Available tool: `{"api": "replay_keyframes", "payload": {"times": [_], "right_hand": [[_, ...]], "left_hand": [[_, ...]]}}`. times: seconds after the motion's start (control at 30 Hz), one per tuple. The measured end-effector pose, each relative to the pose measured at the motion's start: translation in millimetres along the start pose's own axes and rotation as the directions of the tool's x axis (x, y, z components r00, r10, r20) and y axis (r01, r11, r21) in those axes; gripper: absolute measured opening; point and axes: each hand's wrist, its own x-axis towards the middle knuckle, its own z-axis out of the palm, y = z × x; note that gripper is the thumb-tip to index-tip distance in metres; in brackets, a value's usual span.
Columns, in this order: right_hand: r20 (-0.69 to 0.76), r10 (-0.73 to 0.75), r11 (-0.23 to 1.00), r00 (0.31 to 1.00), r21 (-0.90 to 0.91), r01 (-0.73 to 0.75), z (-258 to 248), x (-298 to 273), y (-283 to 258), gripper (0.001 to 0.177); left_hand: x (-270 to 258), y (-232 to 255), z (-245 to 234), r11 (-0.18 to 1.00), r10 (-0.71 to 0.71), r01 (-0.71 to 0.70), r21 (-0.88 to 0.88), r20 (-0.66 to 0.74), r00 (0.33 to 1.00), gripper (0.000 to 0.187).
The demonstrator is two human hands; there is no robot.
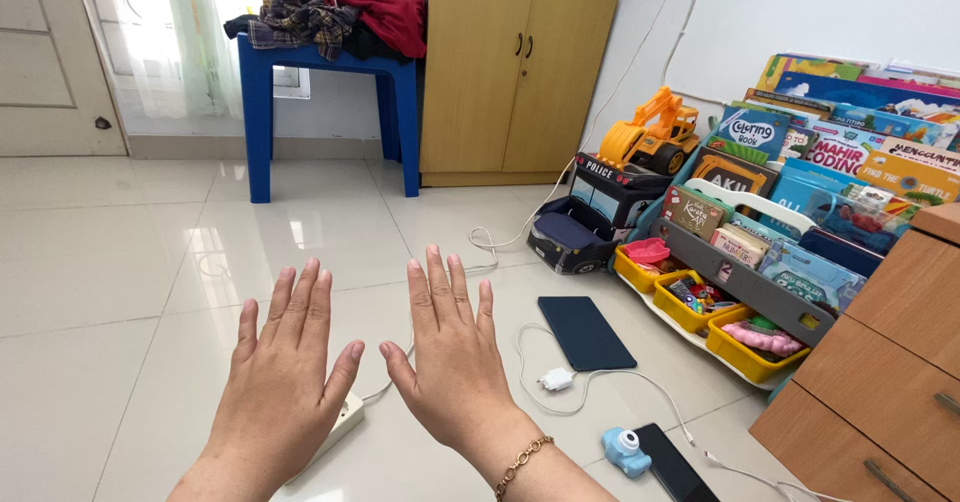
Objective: The person connects a tablet, a smartphone, and two toy cameras to chargers and plugs them into power outlets. The person then unplugs the tablet and smartphone chargers and places them on a cabinet, before reconnecting the toy cameras to different outlets.
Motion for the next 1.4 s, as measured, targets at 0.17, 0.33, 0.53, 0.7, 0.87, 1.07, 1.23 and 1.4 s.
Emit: {"api": "replay_keyframes", "payload": {"times": [0.17, 0.33, 0.53, 0.7, 0.87, 1.07, 1.23, 1.4], "right_hand": [[-0.040, 0.001, 0.999, 0.999, 0.033, 0.001, -6, -1, -3, 0.083], [-0.035, 0.002, 0.999, 0.999, 0.035, -0.001, -9, 2, -2, 0.083], [-0.029, -0.001, 1.000, 1.000, 0.014, 0.001, -7, 2, 0, 0.083], [-0.018, 0.007, 1.000, 1.000, 0.024, -0.006, -5, 3, 2, 0.083], [-0.025, 0.002, 1.000, 1.000, 0.013, -0.002, -2, 2, 5, 0.082], [-0.029, -0.005, 1.000, 1.000, -0.001, 0.005, 0, 3, 11, 0.082], [-0.029, 0.002, 1.000, 1.000, -0.004, -0.002, -1, 3, 13, 0.081], [-0.035, 0.036, 0.998, 0.999, 0.050, -0.034, -3, 4, 18, 0.082]], "left_hand": [[1, 4, -3, 1.000, -0.014, 0.014, -0.010, 0.018, 1.000, 0.079], [3, 5, -2, 1.000, -0.013, 0.013, -0.013, 0.004, 1.000, 0.078], [0, 3, 2, 1.000, -0.008, 0.008, -0.019, -0.016, 1.000, 0.077], [1, 3, 6, 1.000, -0.001, 0.001, -0.011, -0.015, 1.000, 0.078], [3, 5, 8, 1.000, 0.006, -0.007, -0.022, -0.012, 1.000, 0.078], [6, 7, 10, 1.000, -0.007, 0.007, -0.006, 0.003, 1.000, 0.078], [8, 11, 11, 1.000, -0.002, 0.002, -0.004, 0.008, 1.000, 0.078], [12, 15, 16, 1.000, -0.009, 0.010, -0.024, 0.063, 0.998, 0.077]]}}
